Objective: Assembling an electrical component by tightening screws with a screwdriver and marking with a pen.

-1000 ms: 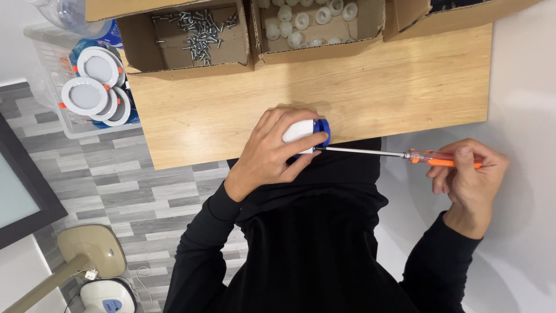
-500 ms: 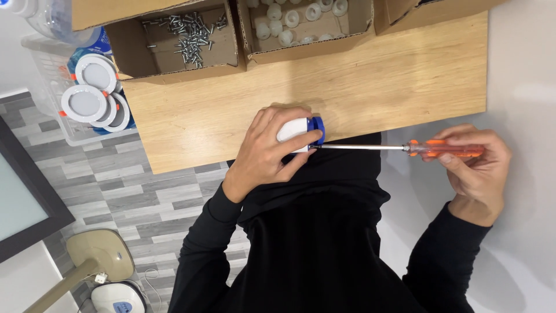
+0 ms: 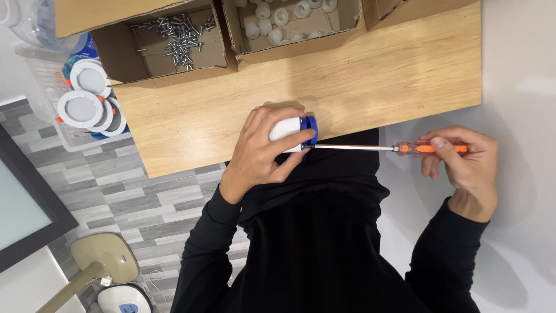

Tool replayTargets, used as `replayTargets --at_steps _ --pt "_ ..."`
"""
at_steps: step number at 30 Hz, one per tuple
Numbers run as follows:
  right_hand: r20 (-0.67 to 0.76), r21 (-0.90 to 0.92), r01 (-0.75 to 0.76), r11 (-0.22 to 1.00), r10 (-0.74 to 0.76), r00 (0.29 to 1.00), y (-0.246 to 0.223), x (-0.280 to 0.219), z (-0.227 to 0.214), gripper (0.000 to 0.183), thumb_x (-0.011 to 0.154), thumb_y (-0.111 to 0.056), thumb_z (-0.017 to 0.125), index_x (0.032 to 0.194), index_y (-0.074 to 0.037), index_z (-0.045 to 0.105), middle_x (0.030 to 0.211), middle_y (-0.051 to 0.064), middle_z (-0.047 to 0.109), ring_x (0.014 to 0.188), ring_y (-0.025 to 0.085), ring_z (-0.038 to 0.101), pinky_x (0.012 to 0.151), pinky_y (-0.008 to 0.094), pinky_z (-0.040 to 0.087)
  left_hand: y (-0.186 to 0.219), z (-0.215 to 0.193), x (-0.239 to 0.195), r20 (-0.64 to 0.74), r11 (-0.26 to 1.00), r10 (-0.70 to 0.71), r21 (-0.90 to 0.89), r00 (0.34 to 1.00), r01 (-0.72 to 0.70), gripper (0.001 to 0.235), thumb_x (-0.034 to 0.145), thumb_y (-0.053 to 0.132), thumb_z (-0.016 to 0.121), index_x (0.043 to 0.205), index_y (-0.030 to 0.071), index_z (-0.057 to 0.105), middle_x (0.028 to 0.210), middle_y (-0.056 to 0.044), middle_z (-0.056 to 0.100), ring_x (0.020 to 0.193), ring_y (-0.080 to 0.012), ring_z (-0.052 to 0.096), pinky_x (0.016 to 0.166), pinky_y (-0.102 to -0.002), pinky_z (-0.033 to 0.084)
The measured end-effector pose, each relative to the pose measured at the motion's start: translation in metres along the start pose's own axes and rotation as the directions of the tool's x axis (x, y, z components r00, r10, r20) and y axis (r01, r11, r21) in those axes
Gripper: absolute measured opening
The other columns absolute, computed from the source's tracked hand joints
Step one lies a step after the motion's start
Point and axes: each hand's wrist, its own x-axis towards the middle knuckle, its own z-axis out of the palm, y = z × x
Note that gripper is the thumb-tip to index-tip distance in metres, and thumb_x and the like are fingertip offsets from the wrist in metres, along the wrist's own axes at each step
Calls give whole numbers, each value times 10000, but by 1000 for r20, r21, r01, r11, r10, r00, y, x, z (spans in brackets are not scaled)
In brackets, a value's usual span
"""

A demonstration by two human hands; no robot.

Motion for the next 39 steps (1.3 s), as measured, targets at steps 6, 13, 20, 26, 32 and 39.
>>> replayTargets --at_steps 6,13,20,26,32,39 --pt "89 98 230 968 -239 967 16 1 -11 207 1020 -37 702 1197 65 665 1000 243 709 738 314 754 639 326 689 1 1 0 -13 1000 -12 -2 1000 12 223 1069 202 777 1285 164 738 1389 -142 649 1260 -370 685 997 -489 517" --pt "35 135 302 944 -309 951 33 -2 -18 305 930 62 782 1171 -90 674 1300 215 658 1139 309 761 1083 432 727 -1 3 0 -30 1000 1 3 1000 0 224 1062 202 788 1279 166 746 1380 -145 651 1223 -367 689 972 -480 517" --pt "-91 -34 109 993 -112 990 -10 -1 15 300 1220 -106 547 1117 155 655 708 280 617 421 285 552 404 286 371 -1 4 -2 -36 1000 3 5 999 -3 222 1067 203 782 1283 167 745 1399 -158 636 1237 -376 694 975 -484 520" --pt "-37 111 262 959 -259 965 24 -2 -5 194 1030 -5 707 1170 113 643 1126 298 687 859 370 752 740 376 705 -1 4 -2 -31 1000 -5 -3 999 5 227 1060 202 776 1281 159 748 1397 -154 638 1235 -375 687 992 -490 520" --pt "-21 200 314 928 -317 948 39 -5 -16 298 942 49 773 1187 -44 633 1240 231 674 1113 383 773 1155 531 724 -1 5 -2 -37 1000 -6 -6 999 6 218 1059 202 774 1271 154 754 1387 -155 641 1217 -372 687 982 -485 515" --pt "-42 -86 145 986 -149 988 -30 -2 19 560 1247 -329 398 1287 186 615 1101 366 709 949 488 791 705 478 693 1 3 -1 -42 1000 -10 -7 999 9 208 1060 193 776 1264 158 751 1373 -144 648 1222 -365 690 981 -477 513"
